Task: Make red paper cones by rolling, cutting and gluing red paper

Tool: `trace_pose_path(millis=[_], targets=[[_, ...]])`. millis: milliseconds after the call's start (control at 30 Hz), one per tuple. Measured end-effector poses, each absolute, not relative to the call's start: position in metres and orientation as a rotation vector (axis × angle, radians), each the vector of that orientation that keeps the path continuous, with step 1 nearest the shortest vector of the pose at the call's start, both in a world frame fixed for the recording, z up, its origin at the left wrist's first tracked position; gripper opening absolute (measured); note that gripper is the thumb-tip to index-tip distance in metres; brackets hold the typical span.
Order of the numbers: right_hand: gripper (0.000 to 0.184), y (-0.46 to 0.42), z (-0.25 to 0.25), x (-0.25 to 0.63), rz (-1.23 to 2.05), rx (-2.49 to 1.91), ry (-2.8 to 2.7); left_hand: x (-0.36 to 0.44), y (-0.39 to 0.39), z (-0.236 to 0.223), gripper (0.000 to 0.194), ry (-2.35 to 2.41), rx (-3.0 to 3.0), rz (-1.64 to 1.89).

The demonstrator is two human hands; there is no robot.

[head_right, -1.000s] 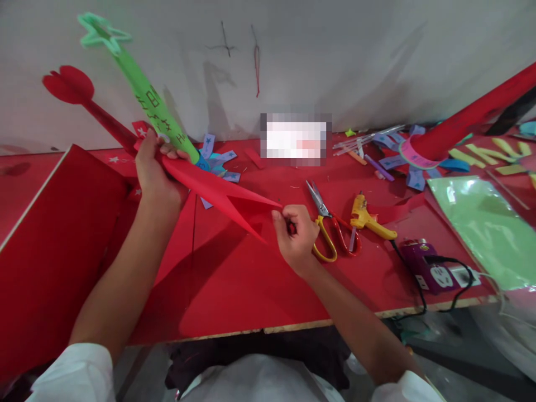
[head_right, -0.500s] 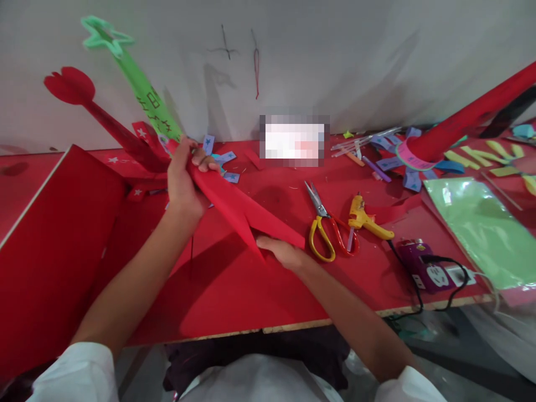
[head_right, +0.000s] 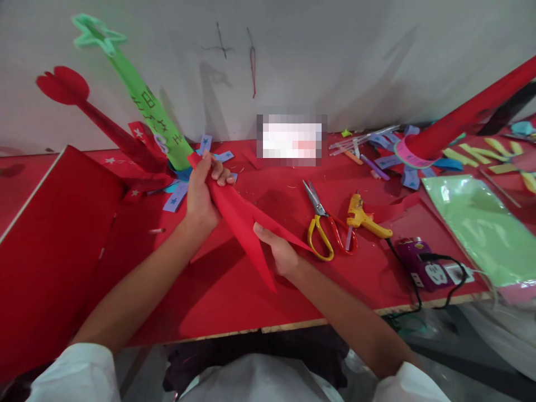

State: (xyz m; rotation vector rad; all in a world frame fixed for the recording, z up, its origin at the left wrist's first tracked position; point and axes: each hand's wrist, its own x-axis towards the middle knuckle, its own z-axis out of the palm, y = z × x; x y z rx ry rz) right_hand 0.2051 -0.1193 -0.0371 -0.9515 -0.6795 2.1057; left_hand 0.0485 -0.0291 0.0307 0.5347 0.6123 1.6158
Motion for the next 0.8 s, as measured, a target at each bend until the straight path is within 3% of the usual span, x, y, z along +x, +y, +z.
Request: trace_pose_path(millis=[133, 400, 667, 800], targets=[[0.053, -0.116, -0.034, 0.201, 2.059, -1.007, -0.694, 0.054, -0.033, 0.026, 0.034, 0.642, 0.561, 1.589], [0.055, -0.118, -0.043, 0.194, 1.665, -1.195, -0.936, 0.055, -0.035, 0.033, 0.043, 0.838, 0.628, 1.562], [0.036, -0.12, -0.042, 0.203, 0.883, -1.258, -1.483, 0.055, -0.037, 0.035, 0.04, 0.737, 0.585, 1.553], [0.037, -0.121, -0.045, 0.202, 0.981, -1.169, -1.523, 0.051, -0.033, 0.039, 0.038, 0.731, 0.547, 1.575]])
